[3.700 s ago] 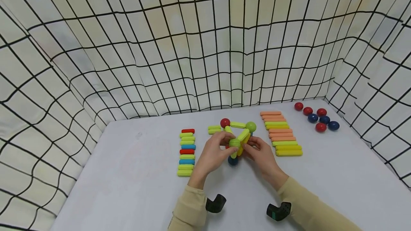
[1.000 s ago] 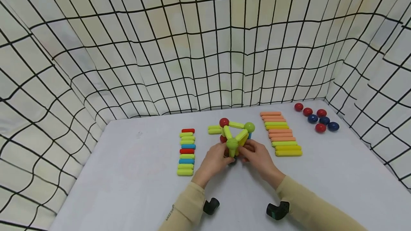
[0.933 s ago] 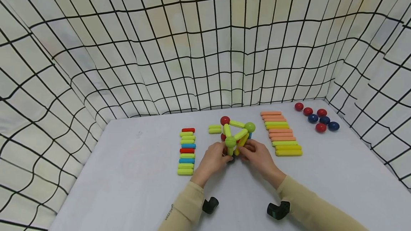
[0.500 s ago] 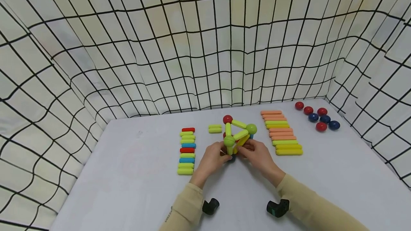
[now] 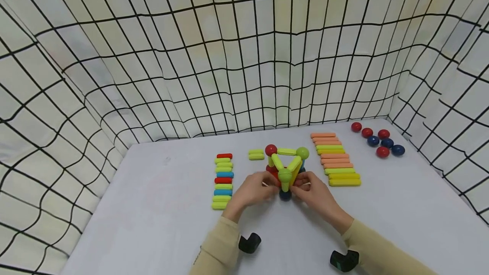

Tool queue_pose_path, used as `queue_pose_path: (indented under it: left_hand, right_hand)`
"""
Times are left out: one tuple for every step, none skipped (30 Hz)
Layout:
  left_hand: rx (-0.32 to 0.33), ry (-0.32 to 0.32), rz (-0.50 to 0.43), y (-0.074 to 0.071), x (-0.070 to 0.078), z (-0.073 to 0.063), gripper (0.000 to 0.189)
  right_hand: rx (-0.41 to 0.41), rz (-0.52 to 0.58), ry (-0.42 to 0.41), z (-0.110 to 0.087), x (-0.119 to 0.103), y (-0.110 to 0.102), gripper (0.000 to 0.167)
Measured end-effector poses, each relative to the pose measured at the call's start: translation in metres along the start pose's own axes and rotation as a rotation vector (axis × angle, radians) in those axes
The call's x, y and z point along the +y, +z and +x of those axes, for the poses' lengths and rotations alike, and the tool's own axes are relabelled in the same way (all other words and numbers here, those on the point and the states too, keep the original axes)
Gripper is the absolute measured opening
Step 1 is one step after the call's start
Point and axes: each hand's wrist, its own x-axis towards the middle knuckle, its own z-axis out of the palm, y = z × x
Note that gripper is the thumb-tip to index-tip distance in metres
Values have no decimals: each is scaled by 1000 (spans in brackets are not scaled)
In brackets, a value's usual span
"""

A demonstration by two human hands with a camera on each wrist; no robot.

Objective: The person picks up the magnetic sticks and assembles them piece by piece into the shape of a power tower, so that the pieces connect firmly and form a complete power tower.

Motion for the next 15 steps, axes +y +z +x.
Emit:
queue_pose_path:
  left_hand:
    - [37,-13,-19,-6,1,1,14]
    - [87,-22,-31,-12,3,4,17]
    - [141,-25,-45,-17,5,7,22]
    - [188,-19,-58,-22,6,10,27]
    - [218,-10,-65,-25,8,15,35]
    - [225,7,-71,-28,9,19,42]
    - [203,19,-83,-30,10,23,49]
    - [166,27,-96,-32,11,27,55]
    - [127,35,-107,-32,12,31,58]
    - [91,42,-127,-32,12,34,59]
    - [64,44,-143,-31,12,37,58]
    - [46,44,-162,-30,12,39,55]
    - [37,42,-179,-29,13,40,53]
    - [37,42,-193,-28,13,40,50]
    - [45,39,-205,-27,12,39,47]
  right_hand:
    - [-6,-18,-3,-2,1,-1,46]
    - [-11,-39,-13,-4,2,-2,45]
    - [-14,-59,-29,-6,3,-2,44]
    - [-15,-79,-50,-7,4,-1,43]
    - [-16,-101,-77,-7,4,0,42]
    - [-18,-128,-111,-7,4,1,41]
    - [-17,-150,-143,-7,4,3,41]
    - [-14,-173,-174,-7,4,5,41]
    - [-8,-194,-199,-7,4,7,41]
    - [0,-213,-223,-6,3,8,41]
    - [8,-235,-246,-6,2,9,41]
    - [17,-253,-264,-6,2,10,40]
    - [25,-269,-279,-6,2,10,39]
    - [30,-284,-289,-6,2,10,38]
    - [33,-298,-295,-5,2,9,37]
